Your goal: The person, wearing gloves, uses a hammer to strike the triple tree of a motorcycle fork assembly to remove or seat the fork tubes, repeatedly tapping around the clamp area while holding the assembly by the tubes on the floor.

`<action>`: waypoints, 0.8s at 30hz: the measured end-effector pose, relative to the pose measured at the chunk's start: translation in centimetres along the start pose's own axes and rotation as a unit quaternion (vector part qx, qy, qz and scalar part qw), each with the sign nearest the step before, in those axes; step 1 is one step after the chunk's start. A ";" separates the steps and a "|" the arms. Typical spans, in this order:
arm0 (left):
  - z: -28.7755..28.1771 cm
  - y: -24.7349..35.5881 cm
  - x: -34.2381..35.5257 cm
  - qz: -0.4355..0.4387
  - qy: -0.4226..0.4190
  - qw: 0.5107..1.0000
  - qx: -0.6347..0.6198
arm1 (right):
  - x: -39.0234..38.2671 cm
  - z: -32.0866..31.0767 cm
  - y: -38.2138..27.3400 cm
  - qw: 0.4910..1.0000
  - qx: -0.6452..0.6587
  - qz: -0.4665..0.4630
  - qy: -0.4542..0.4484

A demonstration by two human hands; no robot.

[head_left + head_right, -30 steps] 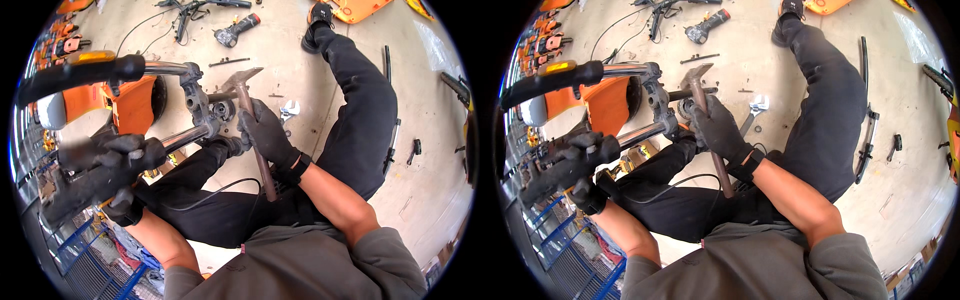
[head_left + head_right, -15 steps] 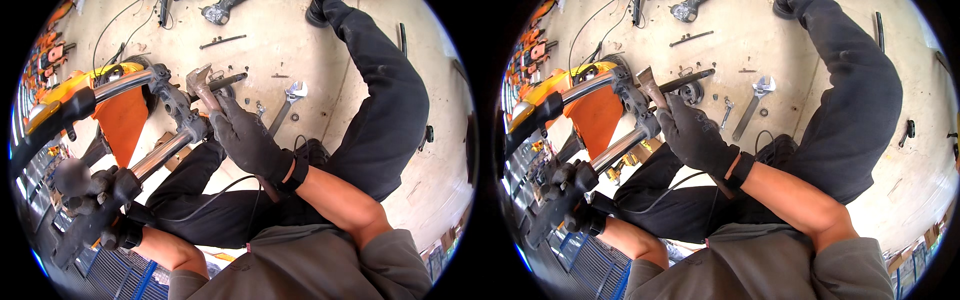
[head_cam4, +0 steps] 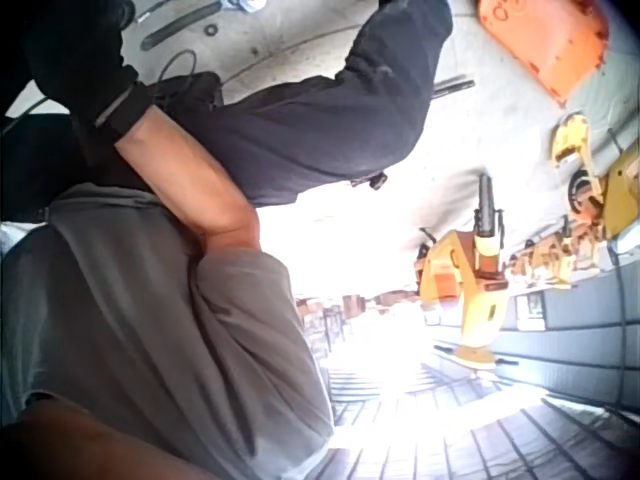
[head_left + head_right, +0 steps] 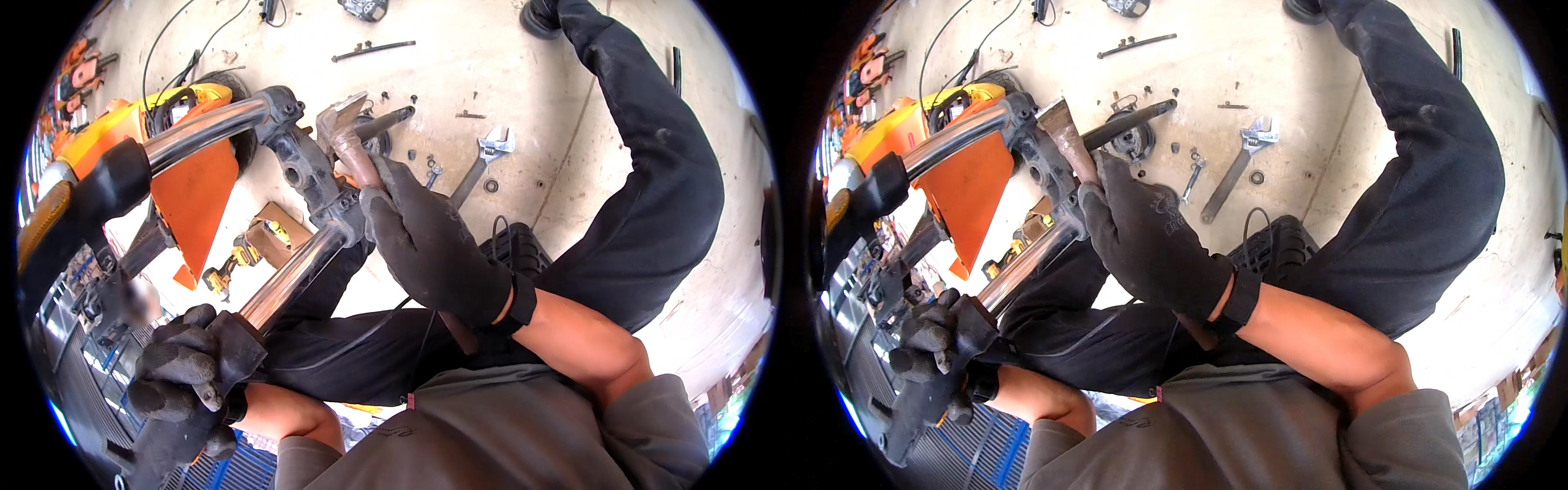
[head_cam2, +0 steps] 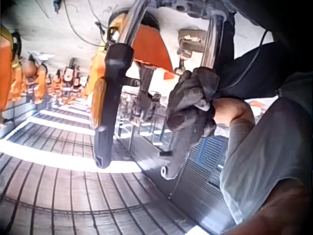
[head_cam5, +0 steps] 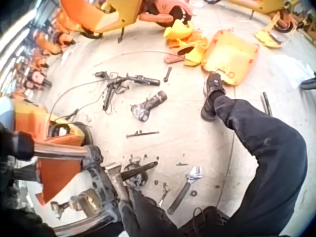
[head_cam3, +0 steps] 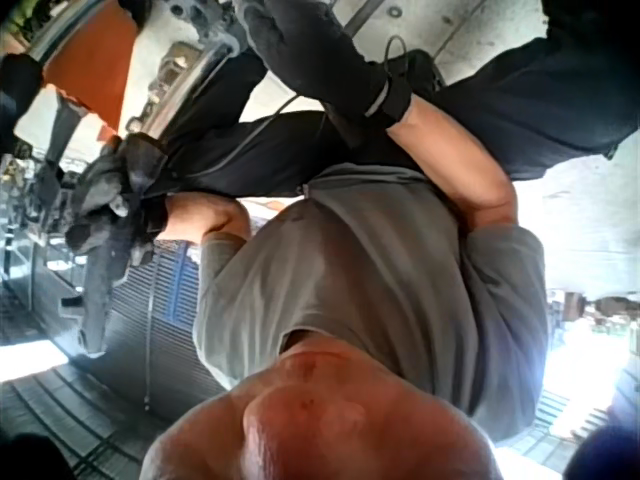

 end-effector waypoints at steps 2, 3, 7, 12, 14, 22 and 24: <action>0.7 -0.1 -0.8 -0.006 -0.017 1.000 -0.020 | -0.1 -0.1 0.2 1.000 0.002 0.013 -0.001; 1.0 -0.1 -1.1 -0.009 -0.023 0.999 -0.024 | -0.2 -0.1 0.4 1.000 0.006 0.021 -0.005; 1.1 0.2 -1.3 -0.013 -0.025 0.999 -0.039 | -0.3 -0.1 -1.0 0.998 0.011 -0.055 0.033; 0.1 0.5 -0.6 -0.015 -0.011 0.999 -0.045 | -0.7 -0.4 1.1 0.999 -0.009 0.052 -0.006; -0.1 0.8 -0.5 -0.021 -0.012 0.999 -0.043 | -1.0 -0.5 0.6 0.999 0.023 0.033 0.008; 0.0 0.4 0.1 -0.027 -0.023 0.998 -0.057 | 0.0 -0.3 0.9 1.000 0.011 -0.008 0.023; 0.0 0.5 0.1 -0.028 -0.022 0.998 -0.058 | 0.0 -0.3 1.1 0.999 0.023 0.011 0.021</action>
Point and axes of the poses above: each hand's wrist, its own x-axis towards the middle knuckle, its own z-axis out of the palm, y = z × x, the point moved 4 cm from there along x, towards the middle knuckle, and after that the axes turned 9 degrees about x, right-handed, at the moved point
